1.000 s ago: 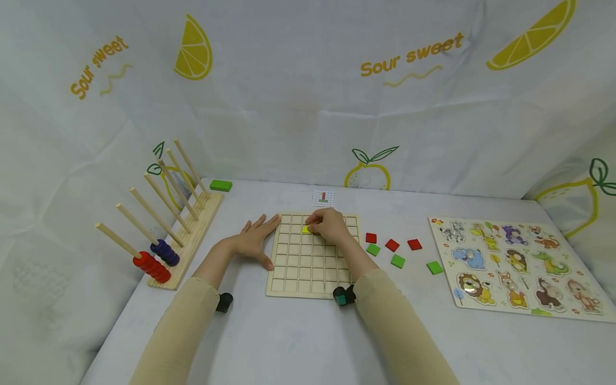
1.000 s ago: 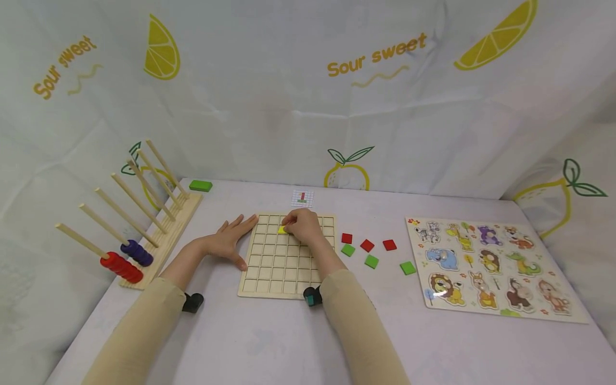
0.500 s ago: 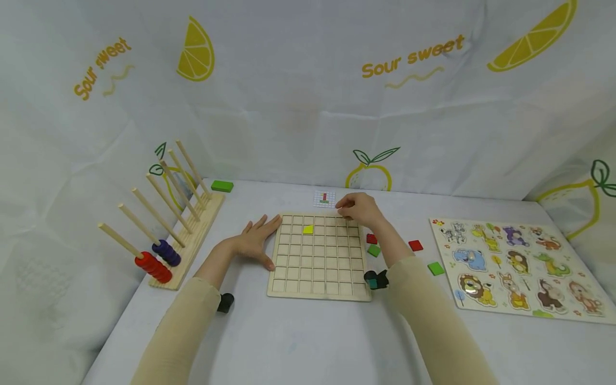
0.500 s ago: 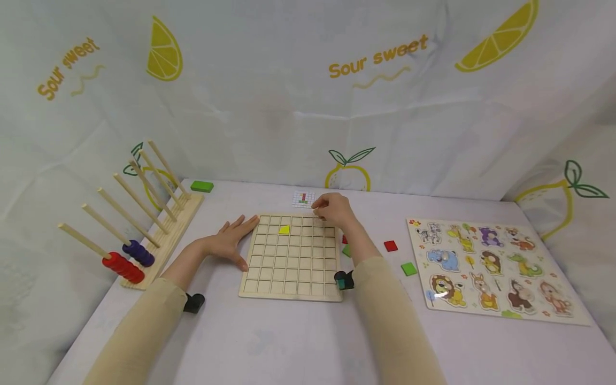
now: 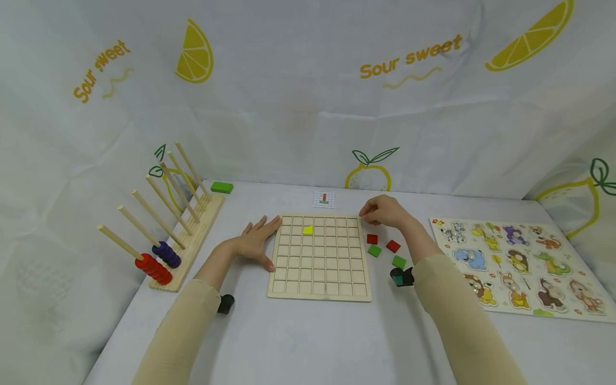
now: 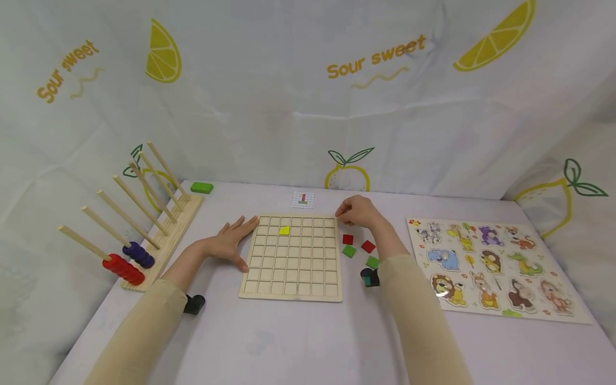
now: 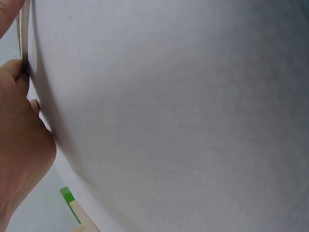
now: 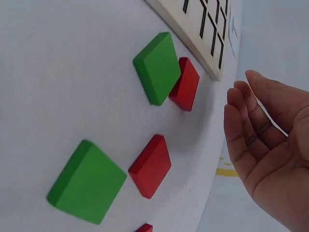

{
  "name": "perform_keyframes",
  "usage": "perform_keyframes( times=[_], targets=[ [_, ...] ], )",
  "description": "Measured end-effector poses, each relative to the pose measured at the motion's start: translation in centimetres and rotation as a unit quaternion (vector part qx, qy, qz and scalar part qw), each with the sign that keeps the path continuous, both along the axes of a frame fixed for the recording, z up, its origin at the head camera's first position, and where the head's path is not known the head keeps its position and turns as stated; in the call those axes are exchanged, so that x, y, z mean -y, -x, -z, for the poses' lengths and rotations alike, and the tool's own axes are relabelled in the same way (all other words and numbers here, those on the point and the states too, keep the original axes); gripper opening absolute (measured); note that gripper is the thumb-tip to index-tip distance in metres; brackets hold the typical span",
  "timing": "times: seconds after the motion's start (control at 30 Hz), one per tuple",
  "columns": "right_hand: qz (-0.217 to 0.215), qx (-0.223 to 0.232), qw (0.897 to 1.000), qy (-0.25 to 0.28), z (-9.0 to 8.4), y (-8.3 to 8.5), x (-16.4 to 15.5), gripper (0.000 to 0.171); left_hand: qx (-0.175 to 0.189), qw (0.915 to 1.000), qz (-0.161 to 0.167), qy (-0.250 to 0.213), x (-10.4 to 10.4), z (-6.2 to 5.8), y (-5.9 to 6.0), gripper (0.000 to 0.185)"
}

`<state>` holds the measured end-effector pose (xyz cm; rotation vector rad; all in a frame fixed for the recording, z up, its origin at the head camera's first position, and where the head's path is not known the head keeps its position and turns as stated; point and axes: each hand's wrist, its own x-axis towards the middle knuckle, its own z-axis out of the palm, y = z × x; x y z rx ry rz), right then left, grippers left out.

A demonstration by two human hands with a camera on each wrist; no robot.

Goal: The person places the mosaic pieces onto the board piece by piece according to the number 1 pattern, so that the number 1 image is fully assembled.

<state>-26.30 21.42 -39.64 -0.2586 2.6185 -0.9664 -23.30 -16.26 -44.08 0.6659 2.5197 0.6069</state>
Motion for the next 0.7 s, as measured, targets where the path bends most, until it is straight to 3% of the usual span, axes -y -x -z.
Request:
perform_keyframes(
  times=[0.37, 0.7],
  targets=[
    [-0.038, 0.081, 0.996, -0.030, 0.7, -0.4, -2.7, 0.025, 0.006, 0.9999, 0.004, -0.010, 0.1, -0.1, 0.0, 0.133],
    [-0.045, 0.100, 0.994, -0.027, 1.0, -0.7, -2.8, 0.027, 0.004, 1.0000, 0.000, 0.003, 0.1, 0.6, 0.1, 0.132]
  ],
)
